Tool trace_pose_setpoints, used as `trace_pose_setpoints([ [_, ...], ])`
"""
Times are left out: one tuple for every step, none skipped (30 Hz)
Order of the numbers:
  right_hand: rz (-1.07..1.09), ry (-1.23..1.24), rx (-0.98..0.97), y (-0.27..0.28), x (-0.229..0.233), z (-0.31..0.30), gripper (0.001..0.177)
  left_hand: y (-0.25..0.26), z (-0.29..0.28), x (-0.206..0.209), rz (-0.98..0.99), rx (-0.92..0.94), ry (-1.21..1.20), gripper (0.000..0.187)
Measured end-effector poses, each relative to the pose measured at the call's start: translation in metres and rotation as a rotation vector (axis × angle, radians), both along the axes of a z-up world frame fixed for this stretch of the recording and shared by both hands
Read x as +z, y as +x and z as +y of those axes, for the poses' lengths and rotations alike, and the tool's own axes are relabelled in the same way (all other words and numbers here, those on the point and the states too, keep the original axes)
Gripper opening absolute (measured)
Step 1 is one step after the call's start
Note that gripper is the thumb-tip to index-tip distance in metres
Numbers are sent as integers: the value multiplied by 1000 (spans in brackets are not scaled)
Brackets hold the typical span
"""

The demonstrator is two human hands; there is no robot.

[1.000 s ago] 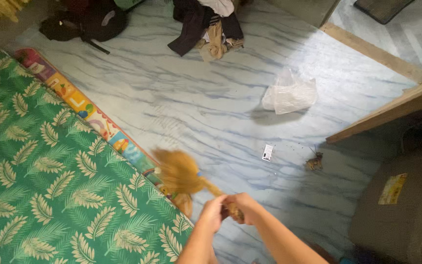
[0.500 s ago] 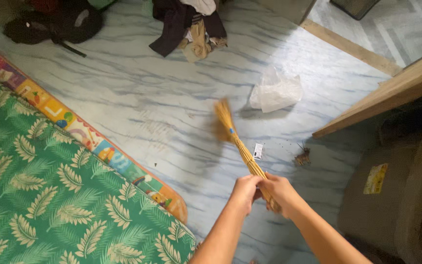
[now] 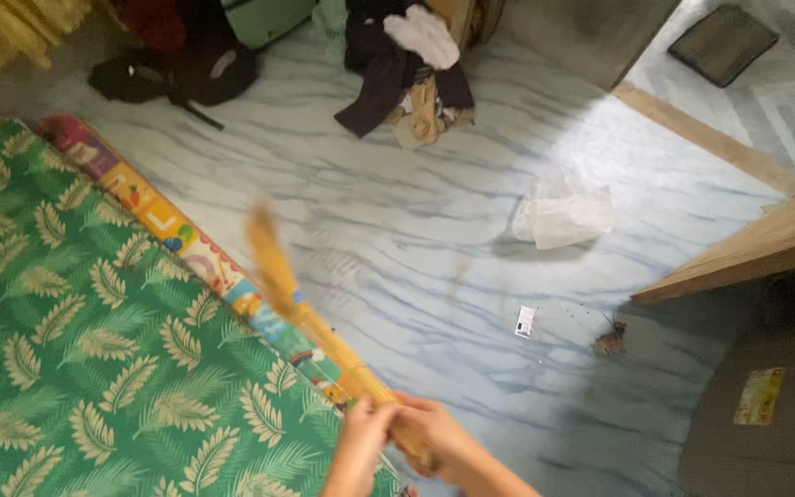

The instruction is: The person sweeps the floor with a broom, moving debris out from under a desk and a chair, and then across the room toward a doorway.

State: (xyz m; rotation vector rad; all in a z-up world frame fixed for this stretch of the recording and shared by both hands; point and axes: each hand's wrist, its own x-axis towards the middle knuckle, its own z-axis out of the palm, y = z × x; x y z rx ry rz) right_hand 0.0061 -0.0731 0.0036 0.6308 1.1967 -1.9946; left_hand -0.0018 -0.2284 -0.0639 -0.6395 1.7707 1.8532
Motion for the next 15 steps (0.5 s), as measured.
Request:
trace_pose_setpoints([
  [24,-66,-11,-7,-16,-18,38,3,-16,-19,-9,5,-1,31],
  [30,-66,-7,-13,-33,-31,38,0,-28,-38,-79,116,74,27],
  [4,-12,45,-21,-51,-45,32,-6,-38,-58,-149,228,149,25],
  [-37,42,99,-18,-68,-54,29,-6,-46,-77,-157,235,148,25],
  [-45,42,106,-18,-86,-61,29,-6,-54,-95,-183,250,159,23],
  [-79,94,97,-28,-104,-68,27,-12,-59,-112,-202,266,168,24],
  [-111,147,87,-39,-121,-71,25,-19,-58,-128,-204,273,167,24],
  [-112,146,89,-49,-137,-69,25,-26,-51,-144,-222,318,196,21],
  [-114,221,102,-57,-151,-62,22,-33,-43,-157,-241,363,226,18],
  [-116,299,119,-64,-160,-51,20,-42,-30,-166,-242,368,228,18],
  [-116,301,125,-71,-167,-35,20,-53,-13,-172,-215,319,239,18],
  [-142,226,64,-81,-172,-16,19,-65,3,-175,-185,268,248,19],
  [-167,151,4,-89,-176,1,18,-77,21,-176,-153,220,172,22],
  [-167,156,4,-96,-180,15,18,-88,43,-177,-123,167,99,25],
  [-73,293,-69,-104,-183,26,21,-98,62,-178,-123,167,105,25],
])
